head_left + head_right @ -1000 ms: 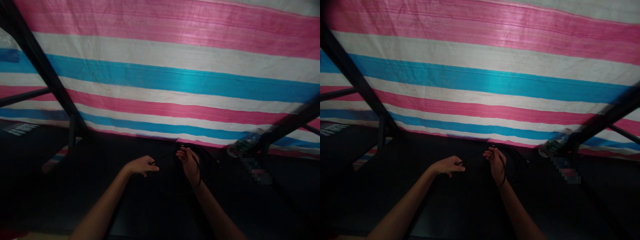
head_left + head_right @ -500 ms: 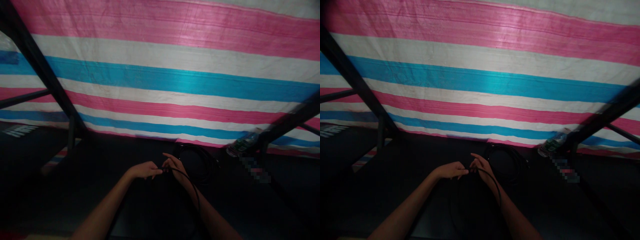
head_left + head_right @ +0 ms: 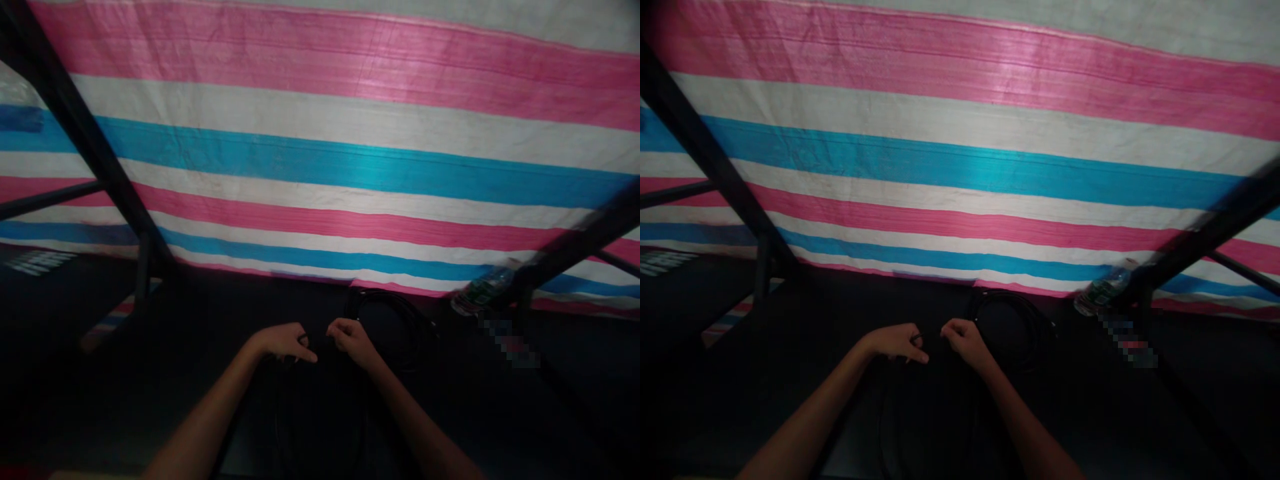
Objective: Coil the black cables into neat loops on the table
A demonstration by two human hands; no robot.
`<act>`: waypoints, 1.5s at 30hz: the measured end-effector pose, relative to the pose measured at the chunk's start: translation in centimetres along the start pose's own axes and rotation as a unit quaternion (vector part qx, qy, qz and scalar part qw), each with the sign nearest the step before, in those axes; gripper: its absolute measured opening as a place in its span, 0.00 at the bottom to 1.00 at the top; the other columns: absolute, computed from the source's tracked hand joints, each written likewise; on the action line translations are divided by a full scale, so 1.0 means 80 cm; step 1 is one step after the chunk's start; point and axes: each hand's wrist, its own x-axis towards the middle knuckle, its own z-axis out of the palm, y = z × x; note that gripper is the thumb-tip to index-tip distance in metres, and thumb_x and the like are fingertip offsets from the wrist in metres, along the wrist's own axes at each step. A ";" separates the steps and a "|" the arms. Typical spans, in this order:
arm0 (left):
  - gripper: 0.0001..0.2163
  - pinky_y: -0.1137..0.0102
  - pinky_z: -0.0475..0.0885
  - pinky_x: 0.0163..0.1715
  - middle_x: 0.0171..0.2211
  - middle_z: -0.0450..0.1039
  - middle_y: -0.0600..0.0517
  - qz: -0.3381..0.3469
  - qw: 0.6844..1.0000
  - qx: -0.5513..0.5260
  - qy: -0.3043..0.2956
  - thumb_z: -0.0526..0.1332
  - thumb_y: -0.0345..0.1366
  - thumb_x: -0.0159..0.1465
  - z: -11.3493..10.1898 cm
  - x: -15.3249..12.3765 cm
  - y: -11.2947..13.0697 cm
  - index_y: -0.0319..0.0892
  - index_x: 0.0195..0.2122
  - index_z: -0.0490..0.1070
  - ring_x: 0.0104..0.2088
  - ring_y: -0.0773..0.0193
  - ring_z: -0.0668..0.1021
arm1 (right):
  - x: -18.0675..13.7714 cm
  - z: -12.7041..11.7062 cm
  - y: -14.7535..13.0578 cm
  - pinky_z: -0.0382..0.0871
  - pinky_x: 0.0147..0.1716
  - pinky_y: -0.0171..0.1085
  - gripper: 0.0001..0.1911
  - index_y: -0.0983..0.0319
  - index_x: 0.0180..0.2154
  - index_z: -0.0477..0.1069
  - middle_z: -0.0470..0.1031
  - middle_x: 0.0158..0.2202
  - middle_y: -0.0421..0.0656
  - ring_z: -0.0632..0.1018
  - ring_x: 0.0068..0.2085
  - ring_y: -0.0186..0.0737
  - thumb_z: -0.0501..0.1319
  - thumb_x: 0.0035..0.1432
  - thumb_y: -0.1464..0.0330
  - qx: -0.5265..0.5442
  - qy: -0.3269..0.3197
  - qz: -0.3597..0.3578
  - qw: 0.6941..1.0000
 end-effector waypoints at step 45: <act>0.21 0.73 0.61 0.22 0.23 0.69 0.55 0.111 0.958 -0.047 0.261 0.51 0.55 0.65 0.020 0.030 0.011 0.39 0.33 0.68 0.21 0.68 0.69 | -0.003 0.036 0.000 0.52 0.11 0.28 0.22 0.64 0.21 0.68 0.66 0.14 0.35 0.65 0.13 0.28 0.66 0.51 0.52 0.124 0.014 0.093 0.988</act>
